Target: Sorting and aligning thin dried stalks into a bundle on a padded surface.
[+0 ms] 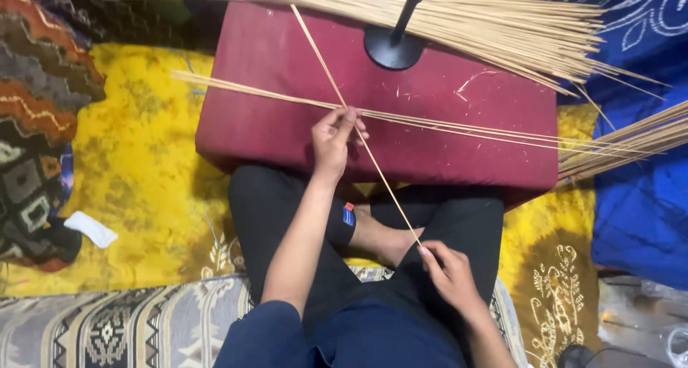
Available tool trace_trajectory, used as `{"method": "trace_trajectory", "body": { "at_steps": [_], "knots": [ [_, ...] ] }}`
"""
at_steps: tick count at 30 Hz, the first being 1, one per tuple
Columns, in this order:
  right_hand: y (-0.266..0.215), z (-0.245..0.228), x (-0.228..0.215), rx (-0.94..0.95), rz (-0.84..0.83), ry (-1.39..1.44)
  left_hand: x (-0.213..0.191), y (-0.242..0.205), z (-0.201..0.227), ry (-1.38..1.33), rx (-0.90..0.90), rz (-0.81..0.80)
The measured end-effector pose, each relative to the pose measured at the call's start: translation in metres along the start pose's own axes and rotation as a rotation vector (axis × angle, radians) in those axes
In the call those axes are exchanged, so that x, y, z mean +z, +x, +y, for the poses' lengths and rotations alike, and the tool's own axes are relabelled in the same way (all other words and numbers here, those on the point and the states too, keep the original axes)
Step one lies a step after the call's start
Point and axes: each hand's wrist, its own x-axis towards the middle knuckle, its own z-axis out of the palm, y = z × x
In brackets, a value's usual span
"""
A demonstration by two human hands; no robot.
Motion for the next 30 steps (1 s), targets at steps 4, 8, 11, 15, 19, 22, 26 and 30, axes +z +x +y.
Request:
{"method": "trace_trajectory", "body": {
  "at_steps": [4,8,11,15,19,22,26,30],
  "knots": [
    [0.046,-0.038,0.018,-0.132,0.127,0.053,0.000,0.001,0.006,0.106,-0.049,-0.124],
    [0.057,-0.051,0.020,-0.158,0.149,0.133,-0.004,0.006,0.002,0.095,-0.068,-0.241],
    [0.042,-0.041,0.011,-0.157,0.130,0.114,-0.008,0.009,-0.005,0.067,-0.069,-0.169],
    [0.005,-0.013,-0.003,-0.100,0.049,0.090,-0.005,0.013,-0.009,-0.011,-0.065,-0.045],
    [-0.020,0.004,-0.013,-0.024,-0.007,0.058,-0.002,0.013,-0.009,-0.008,-0.057,-0.015],
    [-0.016,0.002,-0.011,0.018,-0.004,0.059,0.000,0.010,-0.006,0.065,-0.060,-0.076],
    [0.014,-0.015,0.000,-0.054,0.121,0.052,0.003,0.005,-0.002,0.164,-0.086,-0.239],
    [0.054,-0.023,0.014,-0.160,0.201,0.115,-0.005,0.009,-0.018,0.194,-0.051,-0.237]
  ]
}}
